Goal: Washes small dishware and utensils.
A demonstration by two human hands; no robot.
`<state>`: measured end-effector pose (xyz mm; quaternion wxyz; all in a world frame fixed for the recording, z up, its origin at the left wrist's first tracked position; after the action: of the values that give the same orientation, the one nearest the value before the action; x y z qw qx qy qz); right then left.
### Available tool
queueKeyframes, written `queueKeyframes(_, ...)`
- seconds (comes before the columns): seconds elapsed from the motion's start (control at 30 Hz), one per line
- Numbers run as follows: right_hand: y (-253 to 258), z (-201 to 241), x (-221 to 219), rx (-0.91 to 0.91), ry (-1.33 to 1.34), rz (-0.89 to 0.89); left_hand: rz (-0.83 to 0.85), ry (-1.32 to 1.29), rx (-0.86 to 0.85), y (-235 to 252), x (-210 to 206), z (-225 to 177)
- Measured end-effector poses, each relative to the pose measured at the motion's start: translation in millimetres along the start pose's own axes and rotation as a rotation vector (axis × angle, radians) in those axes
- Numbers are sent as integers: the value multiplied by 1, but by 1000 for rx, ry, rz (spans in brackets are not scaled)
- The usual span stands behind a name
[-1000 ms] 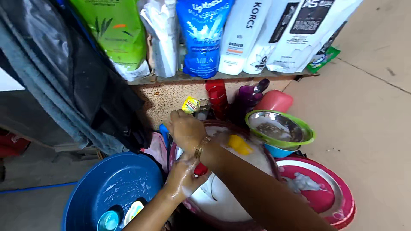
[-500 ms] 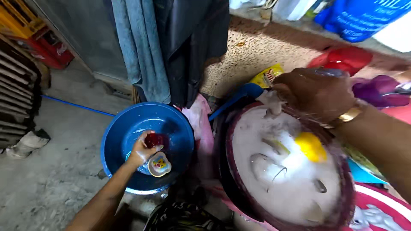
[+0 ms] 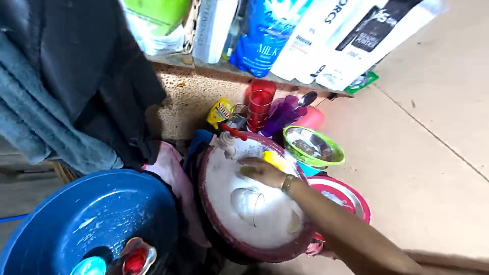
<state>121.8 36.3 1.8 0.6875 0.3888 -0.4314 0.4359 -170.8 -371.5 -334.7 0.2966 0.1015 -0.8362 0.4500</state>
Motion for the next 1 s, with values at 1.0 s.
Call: queueKeyframes(1.0, -24, -48, -45, -425, 58, 632, -32, 94, 14, -16, 62, -492)
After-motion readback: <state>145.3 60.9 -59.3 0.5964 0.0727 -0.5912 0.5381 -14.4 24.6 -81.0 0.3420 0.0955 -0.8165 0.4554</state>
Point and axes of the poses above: each hand's wrist, its own y-axis towards the middle knuckle, its own x-axis out of the back of the hand, z = x × y, the point moved 2 cm from there along y, towards the middle knuckle, and after that the axes turned 6 degrees about x, right-handed, at the moved point
